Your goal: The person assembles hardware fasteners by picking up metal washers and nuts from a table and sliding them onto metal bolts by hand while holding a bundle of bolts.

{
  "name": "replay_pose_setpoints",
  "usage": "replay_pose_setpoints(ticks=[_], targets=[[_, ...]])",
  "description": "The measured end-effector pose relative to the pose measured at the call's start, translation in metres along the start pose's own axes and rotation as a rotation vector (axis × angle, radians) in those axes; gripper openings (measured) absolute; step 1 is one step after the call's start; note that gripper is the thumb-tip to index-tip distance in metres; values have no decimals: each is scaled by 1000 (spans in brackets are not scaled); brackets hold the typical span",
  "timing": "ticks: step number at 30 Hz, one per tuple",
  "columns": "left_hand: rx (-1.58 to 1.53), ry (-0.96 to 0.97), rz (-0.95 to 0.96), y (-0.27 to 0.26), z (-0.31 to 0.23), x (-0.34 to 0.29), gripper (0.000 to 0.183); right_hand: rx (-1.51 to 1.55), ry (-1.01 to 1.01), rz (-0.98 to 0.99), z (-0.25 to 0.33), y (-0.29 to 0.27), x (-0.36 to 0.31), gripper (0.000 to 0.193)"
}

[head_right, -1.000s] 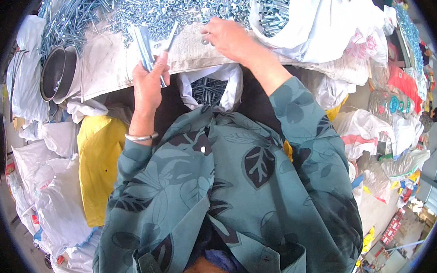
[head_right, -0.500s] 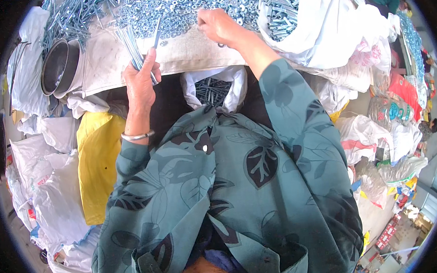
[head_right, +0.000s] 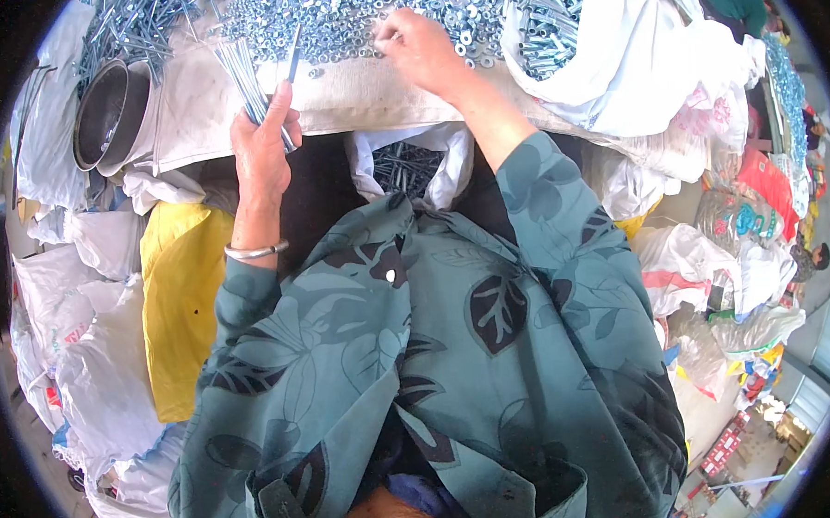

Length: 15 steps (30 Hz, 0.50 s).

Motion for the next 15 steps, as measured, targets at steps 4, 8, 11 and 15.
replay_pose_setpoints(ticks=[4, 8, 11, 15], targets=[[3, 11, 14, 2, -1, -1, 21, 105, 257, 143, -8, -19, 2, 13], [-5, 6, 28, 7, -1, -2, 21, 44, 216, 121, -10, -12, 5, 14], [0, 8, 30, 9, 0, -3, 26, -267, 155, 180, -8, -5, 7, 13], [48, -10, 41, 8, 1, -4, 30, -439, 30, 112, -9, 4, 8, 11]])
Point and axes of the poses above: each hand's wrist, its own x-axis towards the middle knuckle, its own y-axis out of the palm, z = x × y, the point moved 3 cm from there along x, towards the middle knuckle, and after that the axes turned 8 degrees about y, right-handed, at the moved point
